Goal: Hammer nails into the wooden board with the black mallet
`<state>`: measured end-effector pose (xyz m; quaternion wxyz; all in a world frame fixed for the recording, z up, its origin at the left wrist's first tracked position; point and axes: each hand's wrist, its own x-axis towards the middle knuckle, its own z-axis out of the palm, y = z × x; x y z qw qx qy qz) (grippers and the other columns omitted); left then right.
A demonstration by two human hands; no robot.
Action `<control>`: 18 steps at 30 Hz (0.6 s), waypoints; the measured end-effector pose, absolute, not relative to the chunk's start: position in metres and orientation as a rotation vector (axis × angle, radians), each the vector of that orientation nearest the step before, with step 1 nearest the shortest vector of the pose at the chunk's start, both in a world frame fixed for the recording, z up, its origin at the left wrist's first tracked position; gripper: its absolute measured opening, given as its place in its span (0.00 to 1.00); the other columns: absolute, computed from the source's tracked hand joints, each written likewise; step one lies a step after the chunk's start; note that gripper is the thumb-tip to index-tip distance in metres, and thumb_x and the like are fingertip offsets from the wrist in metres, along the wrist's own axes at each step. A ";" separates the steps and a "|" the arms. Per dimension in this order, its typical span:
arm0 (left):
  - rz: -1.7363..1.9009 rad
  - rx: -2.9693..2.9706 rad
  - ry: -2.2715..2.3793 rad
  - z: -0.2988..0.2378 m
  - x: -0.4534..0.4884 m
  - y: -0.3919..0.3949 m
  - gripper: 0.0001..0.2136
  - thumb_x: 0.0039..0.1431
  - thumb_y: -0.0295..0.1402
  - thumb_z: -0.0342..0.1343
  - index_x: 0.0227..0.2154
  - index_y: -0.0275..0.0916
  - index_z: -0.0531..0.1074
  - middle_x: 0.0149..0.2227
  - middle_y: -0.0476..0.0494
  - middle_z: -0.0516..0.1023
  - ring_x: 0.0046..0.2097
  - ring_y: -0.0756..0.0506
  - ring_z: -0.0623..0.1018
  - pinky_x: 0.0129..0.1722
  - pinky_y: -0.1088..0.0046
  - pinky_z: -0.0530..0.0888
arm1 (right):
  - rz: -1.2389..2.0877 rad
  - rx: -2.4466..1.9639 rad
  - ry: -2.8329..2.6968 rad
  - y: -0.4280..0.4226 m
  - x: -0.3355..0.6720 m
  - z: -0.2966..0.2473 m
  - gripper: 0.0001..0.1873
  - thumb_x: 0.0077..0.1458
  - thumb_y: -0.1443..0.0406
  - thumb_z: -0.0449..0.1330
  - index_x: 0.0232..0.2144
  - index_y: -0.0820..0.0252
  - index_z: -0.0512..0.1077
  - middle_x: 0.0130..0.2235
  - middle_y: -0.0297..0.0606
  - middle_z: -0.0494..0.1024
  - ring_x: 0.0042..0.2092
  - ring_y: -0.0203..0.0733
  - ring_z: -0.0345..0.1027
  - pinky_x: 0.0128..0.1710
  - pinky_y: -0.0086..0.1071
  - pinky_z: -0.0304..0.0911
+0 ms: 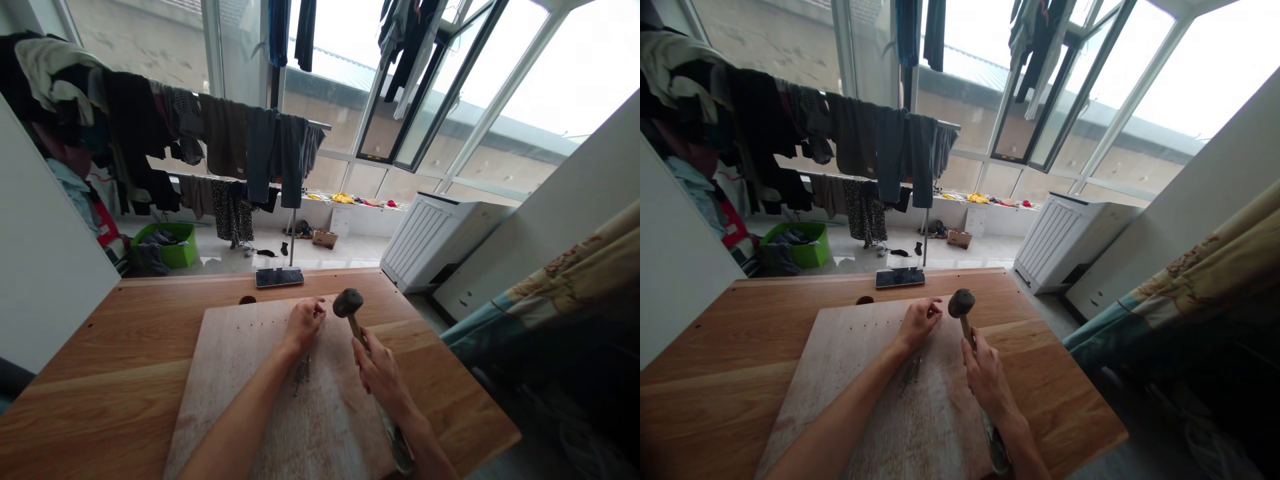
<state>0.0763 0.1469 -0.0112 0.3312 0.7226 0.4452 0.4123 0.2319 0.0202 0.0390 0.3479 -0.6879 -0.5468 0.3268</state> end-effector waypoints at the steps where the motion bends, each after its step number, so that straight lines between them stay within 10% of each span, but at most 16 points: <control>1: 1.082 1.883 1.157 -0.012 0.077 0.147 0.14 0.55 0.23 0.59 0.45 0.38 0.77 0.33 0.47 0.83 0.35 0.47 0.80 0.41 0.72 0.75 | 0.826 -1.788 -1.427 0.022 0.229 0.041 0.23 0.63 0.50 0.48 0.49 0.59 0.68 0.23 0.28 0.68 0.16 0.35 0.63 0.14 0.26 0.58; 18: 1.121 1.876 1.122 -0.010 0.077 0.146 0.16 0.54 0.20 0.59 0.45 0.40 0.77 0.30 0.50 0.82 0.33 0.49 0.79 0.38 0.75 0.73 | 0.611 -1.859 -1.604 0.028 0.219 0.037 0.29 0.65 0.52 0.46 0.60 0.60 0.69 0.29 0.39 0.79 0.28 0.46 0.74 0.27 0.32 0.66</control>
